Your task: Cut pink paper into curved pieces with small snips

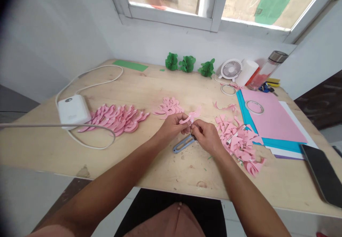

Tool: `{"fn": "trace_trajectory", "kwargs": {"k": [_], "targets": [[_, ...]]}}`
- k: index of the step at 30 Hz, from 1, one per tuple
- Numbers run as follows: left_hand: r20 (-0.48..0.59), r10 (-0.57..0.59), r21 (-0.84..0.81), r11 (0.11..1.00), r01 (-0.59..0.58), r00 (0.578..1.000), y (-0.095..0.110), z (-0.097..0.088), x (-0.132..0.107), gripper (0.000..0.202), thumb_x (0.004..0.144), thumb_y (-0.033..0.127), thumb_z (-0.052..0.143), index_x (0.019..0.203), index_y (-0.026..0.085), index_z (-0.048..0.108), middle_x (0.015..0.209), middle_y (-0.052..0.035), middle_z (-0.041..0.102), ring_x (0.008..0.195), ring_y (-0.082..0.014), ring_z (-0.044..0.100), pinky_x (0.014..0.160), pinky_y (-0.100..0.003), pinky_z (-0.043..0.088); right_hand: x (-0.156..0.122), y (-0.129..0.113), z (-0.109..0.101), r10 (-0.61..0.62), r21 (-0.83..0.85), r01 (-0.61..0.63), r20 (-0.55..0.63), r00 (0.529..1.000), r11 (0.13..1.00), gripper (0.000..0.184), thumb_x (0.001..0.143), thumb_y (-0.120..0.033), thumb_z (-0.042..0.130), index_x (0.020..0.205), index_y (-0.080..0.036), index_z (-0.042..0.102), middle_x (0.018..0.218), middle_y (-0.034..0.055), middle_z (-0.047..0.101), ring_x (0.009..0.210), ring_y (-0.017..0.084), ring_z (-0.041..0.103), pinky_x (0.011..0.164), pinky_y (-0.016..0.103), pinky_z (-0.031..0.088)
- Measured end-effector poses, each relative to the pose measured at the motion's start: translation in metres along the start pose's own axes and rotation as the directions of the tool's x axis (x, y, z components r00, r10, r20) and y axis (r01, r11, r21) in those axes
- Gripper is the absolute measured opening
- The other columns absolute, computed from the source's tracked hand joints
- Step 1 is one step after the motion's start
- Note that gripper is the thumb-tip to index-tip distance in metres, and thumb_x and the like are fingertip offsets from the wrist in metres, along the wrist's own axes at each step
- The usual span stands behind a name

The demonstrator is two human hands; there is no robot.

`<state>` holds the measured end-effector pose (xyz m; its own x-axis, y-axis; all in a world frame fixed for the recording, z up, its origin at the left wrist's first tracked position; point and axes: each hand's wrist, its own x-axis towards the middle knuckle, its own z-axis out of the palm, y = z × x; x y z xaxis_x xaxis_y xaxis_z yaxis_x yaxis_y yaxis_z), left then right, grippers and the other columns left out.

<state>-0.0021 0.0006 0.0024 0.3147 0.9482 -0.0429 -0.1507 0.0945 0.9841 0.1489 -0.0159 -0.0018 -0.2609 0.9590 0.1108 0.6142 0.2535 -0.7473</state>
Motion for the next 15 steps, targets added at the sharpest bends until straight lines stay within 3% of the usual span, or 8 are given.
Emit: {"fn": "trace_trajectory", "kwargs": {"k": [15], "targets": [[-0.002,0.004,0.009,1.0,-0.004,1.0,-0.0025,-0.001,0.0014,0.013,0.07,0.024,0.059,0.066,0.013,0.053,0.053,0.0022,0.055,0.048,-0.0069,0.049,0.05,-0.02,0.039,-0.001,-0.0011,0.0004,0.036,0.097,-0.027,-0.087,0.996,0.995,0.021,0.082,-0.03,0.045,0.07,-0.016,0.057,0.057,-0.0018,0.052,0.049,0.009,0.043,0.048,0.02,0.032]]}}
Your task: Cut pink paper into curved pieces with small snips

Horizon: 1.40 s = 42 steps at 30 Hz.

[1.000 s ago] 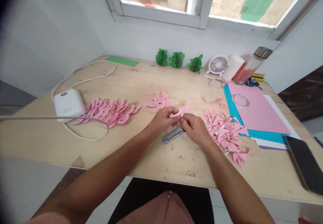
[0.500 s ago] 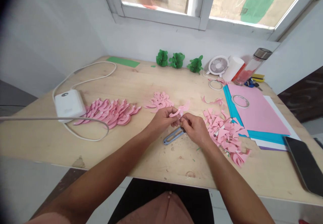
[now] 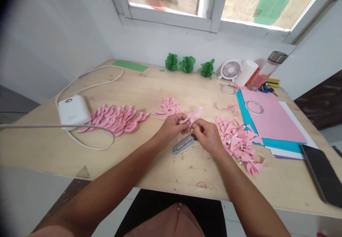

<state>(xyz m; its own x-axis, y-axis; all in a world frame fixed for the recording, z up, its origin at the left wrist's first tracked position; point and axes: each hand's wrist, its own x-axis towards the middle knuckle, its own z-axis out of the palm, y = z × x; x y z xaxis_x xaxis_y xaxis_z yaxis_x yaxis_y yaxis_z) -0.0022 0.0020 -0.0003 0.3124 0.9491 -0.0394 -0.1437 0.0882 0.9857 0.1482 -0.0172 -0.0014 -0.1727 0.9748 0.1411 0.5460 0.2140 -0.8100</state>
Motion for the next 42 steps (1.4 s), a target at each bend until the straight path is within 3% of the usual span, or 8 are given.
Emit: {"fn": "trace_trajectory", "kwargs": {"k": [14,25,42], "targets": [[-0.019,0.025,-0.023,0.999,-0.025,1.0,0.0015,0.001,-0.0008,0.013,0.071,0.023,0.059,0.066,0.013,0.053,0.053,0.0017,0.056,0.048,-0.0066,0.049,0.05,-0.02,0.039,0.0004,0.0052,0.0008,0.016,0.055,-0.014,-0.03,0.999,0.998,0.025,0.084,-0.037,0.047,0.078,-0.016,0.06,0.064,0.0001,0.057,0.056,0.011,0.051,0.053,0.022,0.041],[0.009,0.021,-0.029,0.999,-0.021,1.0,0.0012,0.0013,-0.0016,0.011,0.072,0.021,0.058,0.066,0.013,0.053,0.053,0.0017,0.055,0.048,-0.0064,0.048,0.05,-0.019,0.039,0.0,0.0048,0.0001,-0.004,-0.009,0.003,-0.05,0.999,1.0,0.023,0.083,-0.034,0.048,0.075,-0.016,0.06,0.061,-0.0006,0.056,0.054,0.011,0.049,0.051,0.021,0.037],[0.015,0.024,-0.028,0.999,-0.023,1.0,0.0005,0.0011,-0.0014,0.01,0.072,0.02,0.058,0.067,0.013,0.053,0.054,0.0015,0.055,0.049,-0.0066,0.049,0.05,-0.019,0.04,0.0,0.0041,0.0005,0.011,0.021,-0.01,-0.043,0.999,1.0,0.023,0.083,-0.033,0.049,0.076,-0.015,0.061,0.06,-0.0009,0.056,0.052,0.01,0.048,0.05,0.021,0.036]]}}
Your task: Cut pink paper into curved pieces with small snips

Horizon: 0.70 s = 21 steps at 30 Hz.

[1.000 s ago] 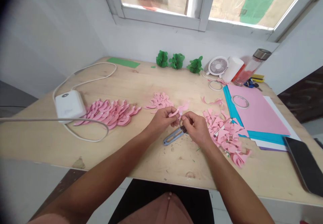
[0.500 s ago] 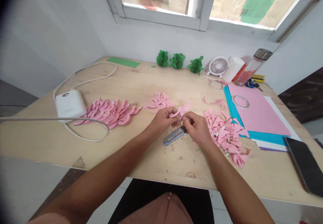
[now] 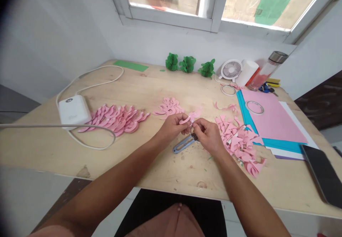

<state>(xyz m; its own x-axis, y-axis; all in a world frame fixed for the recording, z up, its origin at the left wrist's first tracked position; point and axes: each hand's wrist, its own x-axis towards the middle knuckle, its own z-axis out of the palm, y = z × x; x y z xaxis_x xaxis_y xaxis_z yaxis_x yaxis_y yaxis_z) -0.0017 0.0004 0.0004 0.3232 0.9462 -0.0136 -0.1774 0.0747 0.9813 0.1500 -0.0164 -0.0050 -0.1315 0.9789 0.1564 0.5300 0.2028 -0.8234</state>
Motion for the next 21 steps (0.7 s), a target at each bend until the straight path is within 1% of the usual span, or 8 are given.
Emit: {"fn": "trace_trajectory", "kwargs": {"k": [13,21], "targets": [[-0.014,-0.016,0.013,1.0,0.016,1.0,0.0023,0.0008,-0.0007,0.01,0.071,0.02,0.058,0.066,0.013,0.053,0.052,0.002,0.054,0.048,-0.0067,0.048,0.05,-0.019,0.039,0.0008,-0.0038,-0.0009,-0.012,-0.046,0.012,-0.016,1.0,0.999,0.023,0.081,-0.034,0.048,0.073,-0.015,0.06,0.058,-0.0006,0.056,0.051,0.01,0.048,0.048,0.021,0.035],[-0.011,-0.01,0.015,1.0,0.01,1.0,0.001,0.0005,-0.0005,0.009,0.071,0.019,0.058,0.066,0.013,0.054,0.052,0.0018,0.055,0.048,-0.0066,0.048,0.05,-0.019,0.039,0.0001,-0.0016,-0.0003,-0.013,-0.025,0.013,-0.009,1.0,1.0,0.024,0.081,-0.034,0.047,0.073,-0.016,0.06,0.059,-0.0007,0.056,0.052,0.01,0.048,0.049,0.021,0.035]]}}
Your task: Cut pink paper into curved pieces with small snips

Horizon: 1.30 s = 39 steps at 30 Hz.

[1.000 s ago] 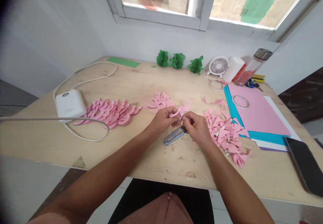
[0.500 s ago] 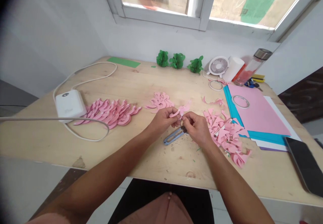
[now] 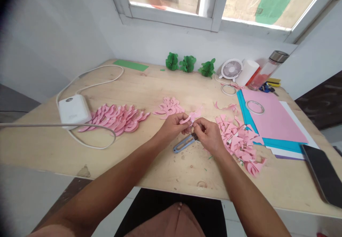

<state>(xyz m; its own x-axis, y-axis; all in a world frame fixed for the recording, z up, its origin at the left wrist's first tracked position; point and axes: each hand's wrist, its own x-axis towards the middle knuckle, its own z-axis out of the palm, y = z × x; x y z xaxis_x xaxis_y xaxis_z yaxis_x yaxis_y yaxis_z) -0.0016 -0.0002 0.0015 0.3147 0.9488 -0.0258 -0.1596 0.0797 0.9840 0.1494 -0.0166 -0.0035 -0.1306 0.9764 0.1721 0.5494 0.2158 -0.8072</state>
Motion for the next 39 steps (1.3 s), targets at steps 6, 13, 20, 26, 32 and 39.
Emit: {"fn": "trace_trajectory", "kwargs": {"k": [6,13,20,26,32,39], "targets": [[0.001,0.002,0.014,1.0,-0.002,1.0,-0.0007,-0.0001,-0.0002,0.008,0.072,0.018,0.057,0.067,0.013,0.054,0.053,0.0014,0.055,0.048,-0.0066,0.048,0.05,-0.019,0.039,0.0007,-0.0004,-0.0004,0.001,-0.009,-0.001,0.0,1.0,1.0,0.023,0.081,-0.034,0.048,0.073,-0.016,0.061,0.058,-0.0012,0.056,0.051,0.01,0.047,0.048,0.021,0.035],[-0.002,-0.004,0.005,1.0,0.004,1.0,0.0015,0.0007,-0.0007,0.008,0.071,0.017,0.057,0.066,0.013,0.053,0.053,0.0014,0.055,0.048,-0.0065,0.048,0.05,-0.019,0.039,0.0001,0.0007,0.0004,0.004,-0.003,-0.004,0.005,1.0,1.0,0.024,0.082,-0.034,0.047,0.075,-0.015,0.06,0.06,-0.0004,0.056,0.053,0.011,0.049,0.049,0.021,0.036],[-0.003,0.006,-0.007,1.0,-0.006,1.0,0.0011,0.0009,-0.0001,0.01,0.071,0.02,0.058,0.066,0.014,0.053,0.053,0.0011,0.056,0.048,-0.0065,0.048,0.05,-0.019,0.04,-0.0001,0.0004,0.0008,0.009,0.005,-0.009,-0.007,1.0,1.0,0.025,0.082,-0.035,0.047,0.076,-0.015,0.061,0.059,0.0001,0.057,0.052,0.011,0.049,0.048,0.021,0.037],[-0.006,0.016,-0.014,1.0,-0.016,1.0,-0.0013,0.0,0.0012,0.01,0.07,0.02,0.058,0.065,0.014,0.052,0.052,0.0019,0.056,0.047,-0.0063,0.048,0.05,-0.019,0.04,0.0005,-0.0005,0.0,0.014,0.021,-0.014,-0.001,1.0,1.0,0.024,0.081,-0.035,0.048,0.077,-0.016,0.061,0.06,0.0,0.058,0.053,0.011,0.05,0.05,0.022,0.038],[-0.027,0.011,-0.011,1.0,-0.012,1.0,-0.0001,0.0006,0.0008,0.012,0.07,0.023,0.059,0.064,0.014,0.052,0.051,0.0025,0.055,0.047,-0.0062,0.048,0.049,-0.019,0.039,0.0011,0.0023,0.0013,0.048,0.088,-0.048,0.012,0.999,0.995,0.025,0.081,-0.037,0.049,0.078,-0.015,0.061,0.061,-0.0001,0.058,0.053,0.011,0.051,0.05,0.022,0.04],[-0.02,0.007,-0.046,0.999,-0.008,1.0,-0.0008,0.0009,0.0014,0.013,0.07,0.025,0.059,0.065,0.015,0.052,0.051,0.0029,0.055,0.047,-0.007,0.049,0.05,-0.02,0.039,0.0015,0.0017,0.0019,0.054,0.181,-0.061,0.042,0.998,0.982,0.028,0.081,-0.039,0.05,0.077,-0.014,0.061,0.061,0.0004,0.056,0.054,0.011,0.05,0.051,0.022,0.041]]}}
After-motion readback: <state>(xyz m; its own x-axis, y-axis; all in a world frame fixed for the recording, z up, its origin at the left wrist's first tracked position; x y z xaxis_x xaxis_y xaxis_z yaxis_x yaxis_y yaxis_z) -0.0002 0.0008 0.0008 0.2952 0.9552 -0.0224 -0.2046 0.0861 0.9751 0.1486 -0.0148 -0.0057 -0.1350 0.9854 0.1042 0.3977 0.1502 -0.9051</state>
